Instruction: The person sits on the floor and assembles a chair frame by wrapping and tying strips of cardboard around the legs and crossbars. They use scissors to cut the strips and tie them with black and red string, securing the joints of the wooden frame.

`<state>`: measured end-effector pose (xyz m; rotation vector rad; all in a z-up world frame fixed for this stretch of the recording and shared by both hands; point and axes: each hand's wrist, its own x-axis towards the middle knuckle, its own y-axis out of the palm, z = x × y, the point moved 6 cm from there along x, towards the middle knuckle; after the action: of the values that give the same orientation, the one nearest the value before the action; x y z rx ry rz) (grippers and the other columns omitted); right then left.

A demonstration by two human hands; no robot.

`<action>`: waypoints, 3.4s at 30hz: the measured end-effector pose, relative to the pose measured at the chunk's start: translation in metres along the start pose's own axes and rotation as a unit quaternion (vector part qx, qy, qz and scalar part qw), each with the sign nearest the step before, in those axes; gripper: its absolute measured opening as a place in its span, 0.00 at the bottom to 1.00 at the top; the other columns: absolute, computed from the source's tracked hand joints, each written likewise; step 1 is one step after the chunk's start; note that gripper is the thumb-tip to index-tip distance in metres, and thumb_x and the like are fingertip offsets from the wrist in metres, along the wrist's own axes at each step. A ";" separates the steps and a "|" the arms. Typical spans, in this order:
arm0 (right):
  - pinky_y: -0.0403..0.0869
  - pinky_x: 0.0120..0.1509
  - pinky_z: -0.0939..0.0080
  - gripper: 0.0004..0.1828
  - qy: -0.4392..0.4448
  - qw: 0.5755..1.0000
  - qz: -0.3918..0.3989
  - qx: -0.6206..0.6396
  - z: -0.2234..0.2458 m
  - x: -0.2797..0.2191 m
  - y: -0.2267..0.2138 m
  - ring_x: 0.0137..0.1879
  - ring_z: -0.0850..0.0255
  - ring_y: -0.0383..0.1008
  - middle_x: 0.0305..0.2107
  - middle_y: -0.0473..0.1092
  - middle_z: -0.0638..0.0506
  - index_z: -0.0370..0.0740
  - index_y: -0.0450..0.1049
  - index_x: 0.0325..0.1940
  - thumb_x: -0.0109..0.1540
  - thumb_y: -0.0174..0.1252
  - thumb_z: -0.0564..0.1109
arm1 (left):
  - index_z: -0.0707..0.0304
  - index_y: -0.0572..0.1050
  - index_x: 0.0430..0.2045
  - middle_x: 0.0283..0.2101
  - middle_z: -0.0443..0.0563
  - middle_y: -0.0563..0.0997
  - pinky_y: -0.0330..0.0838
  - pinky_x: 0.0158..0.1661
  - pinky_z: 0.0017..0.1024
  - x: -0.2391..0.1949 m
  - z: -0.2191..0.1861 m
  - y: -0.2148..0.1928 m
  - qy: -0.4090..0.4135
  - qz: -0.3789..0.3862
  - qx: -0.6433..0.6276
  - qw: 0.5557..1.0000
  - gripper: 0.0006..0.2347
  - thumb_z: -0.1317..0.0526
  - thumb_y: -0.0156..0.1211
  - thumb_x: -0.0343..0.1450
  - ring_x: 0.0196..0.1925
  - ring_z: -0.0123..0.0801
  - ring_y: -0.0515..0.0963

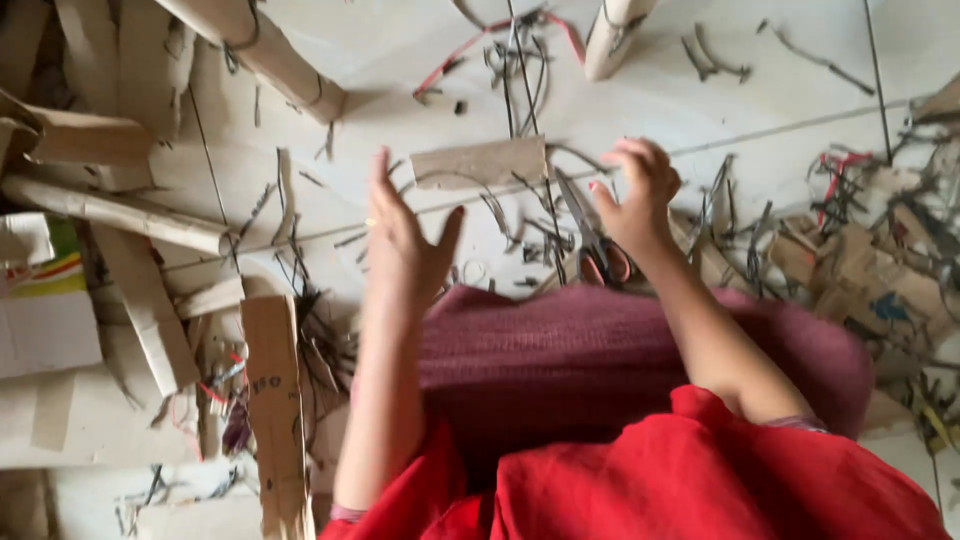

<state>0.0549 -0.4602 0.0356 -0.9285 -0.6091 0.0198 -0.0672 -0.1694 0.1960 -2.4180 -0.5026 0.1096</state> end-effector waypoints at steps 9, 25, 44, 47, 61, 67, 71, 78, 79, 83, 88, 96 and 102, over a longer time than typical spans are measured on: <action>0.59 0.66 0.37 0.22 0.224 0.839 0.454 -0.200 -0.013 -0.101 0.012 0.51 0.47 0.81 0.37 0.81 0.47 0.50 0.81 0.40 0.56 0.62 0.67 | 0.65 0.57 0.68 0.60 0.76 0.71 0.71 0.58 0.59 -0.033 0.076 0.153 -0.067 0.084 0.025 0.994 0.29 0.68 0.58 0.69 0.61 0.70 0.75; 0.78 0.46 0.35 0.23 0.294 0.856 0.408 -0.116 -0.036 -0.085 0.042 0.48 0.37 0.80 0.36 0.78 0.36 0.34 0.79 0.43 0.62 0.63 0.59 | 0.65 0.60 0.61 0.54 0.76 0.75 0.71 0.56 0.59 0.004 0.109 0.134 -0.061 0.014 -0.003 0.998 0.21 0.72 0.51 0.72 0.58 0.71 0.76; 0.77 0.40 0.49 0.07 0.196 0.944 0.205 0.172 0.074 -0.016 0.087 0.36 0.49 0.80 0.27 0.78 0.46 0.40 0.81 0.38 0.60 0.66 0.45 | 0.53 0.77 0.47 0.41 0.56 0.84 0.77 0.49 0.49 0.016 0.145 0.174 -0.198 0.236 0.094 0.947 0.16 0.52 0.45 0.73 0.49 0.53 0.84; 0.76 0.39 0.57 0.04 0.216 0.935 0.217 0.175 0.076 -0.008 0.063 0.32 0.58 0.78 0.23 0.76 0.54 0.51 0.82 0.36 0.59 0.68 0.48 | 0.55 0.80 0.48 0.41 0.56 0.86 0.76 0.52 0.49 0.019 0.115 0.166 -0.200 0.252 0.000 0.947 0.18 0.48 0.47 0.74 0.51 0.53 0.84; 0.75 0.47 0.47 0.08 0.110 0.895 0.371 0.220 0.120 -0.009 0.049 0.38 0.46 0.79 0.27 0.77 0.41 0.41 0.81 0.37 0.60 0.59 0.44 | 0.56 0.82 0.36 0.37 0.49 0.87 0.76 0.49 0.43 0.029 0.100 0.139 -0.173 0.097 -0.135 0.971 0.15 0.57 0.43 0.77 0.45 0.45 0.85; 0.75 0.40 0.51 0.04 0.012 0.974 0.161 0.158 0.085 0.092 0.146 0.33 0.49 0.77 0.21 0.72 0.48 0.44 0.80 0.36 0.63 0.63 0.45 | 0.64 0.80 0.40 0.39 0.52 0.87 0.76 0.50 0.49 0.033 0.098 0.115 -0.209 0.042 -0.069 0.974 0.13 0.60 0.45 0.76 0.48 0.53 0.84; 0.79 0.49 0.48 0.13 -0.093 0.975 0.192 0.068 0.106 0.141 0.221 0.48 0.47 0.76 0.41 0.73 0.50 0.45 0.77 0.49 0.62 0.58 0.35 | 0.60 0.79 0.42 0.39 0.54 0.87 0.76 0.49 0.53 0.040 0.109 0.117 -0.220 0.034 -0.039 0.974 0.14 0.58 0.43 0.77 0.46 0.56 0.84; 0.79 0.46 0.43 0.12 -0.137 0.954 0.266 -0.022 0.106 0.124 0.276 0.52 0.42 0.73 0.43 0.69 0.44 0.36 0.74 0.47 0.60 0.60 0.32 | 0.63 0.77 0.48 0.41 0.54 0.87 0.78 0.47 0.48 0.054 0.107 0.113 -0.217 0.036 -0.035 0.975 0.14 0.60 0.41 0.79 0.47 0.52 0.85; 0.79 0.46 0.43 0.12 -0.134 0.954 0.268 -0.024 0.101 0.113 0.274 0.52 0.42 0.73 0.43 0.69 0.44 0.36 0.74 0.47 0.60 0.60 0.32 | 0.63 0.77 0.48 0.41 0.54 0.87 0.78 0.47 0.48 0.055 0.113 0.120 -0.218 0.040 -0.037 0.974 0.14 0.60 0.41 0.79 0.47 0.52 0.85; 0.76 0.48 0.49 0.03 -0.056 0.966 0.219 0.127 0.090 0.084 0.225 0.45 0.46 0.75 0.33 0.70 0.47 0.41 0.73 0.40 0.63 0.57 0.36 | 0.58 0.76 0.52 0.42 0.56 0.86 0.78 0.46 0.50 0.057 0.121 0.130 -0.199 0.015 -0.034 0.979 0.14 0.57 0.42 0.79 0.47 0.55 0.84; 0.77 0.43 0.58 0.06 0.106 0.951 0.183 0.227 0.070 0.070 0.160 0.38 0.56 0.80 0.29 0.77 0.54 0.48 0.75 0.44 0.64 0.59 0.39 | 0.60 0.76 0.54 0.44 0.64 0.83 0.76 0.49 0.54 0.053 0.114 0.122 -0.174 -0.023 -0.059 0.983 0.14 0.60 0.46 0.78 0.50 0.61 0.82; 0.83 0.45 0.52 0.06 0.234 0.764 0.134 0.586 0.115 0.080 0.045 0.40 0.50 0.82 0.37 0.75 0.35 0.34 0.67 0.50 0.70 0.52 0.37 | 0.50 0.76 0.49 0.45 0.59 0.78 0.71 0.55 0.51 0.057 0.058 0.121 -0.003 0.066 -0.249 0.966 0.10 0.58 0.45 0.80 0.54 0.58 0.78; 0.80 0.39 0.61 0.05 0.237 0.871 0.126 0.411 0.055 0.070 0.034 0.41 0.56 0.82 0.38 0.77 0.36 0.34 0.70 0.49 0.71 0.54 0.39 | 0.55 0.74 0.27 0.28 0.54 0.79 0.74 0.43 0.46 0.055 0.099 0.129 -0.064 0.022 -0.154 0.986 0.09 0.61 0.47 0.77 0.38 0.51 0.80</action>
<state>0.0944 -0.3798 0.0683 -0.1471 0.0187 0.2603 0.0054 -0.1812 0.0413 -2.7390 -0.5585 0.2234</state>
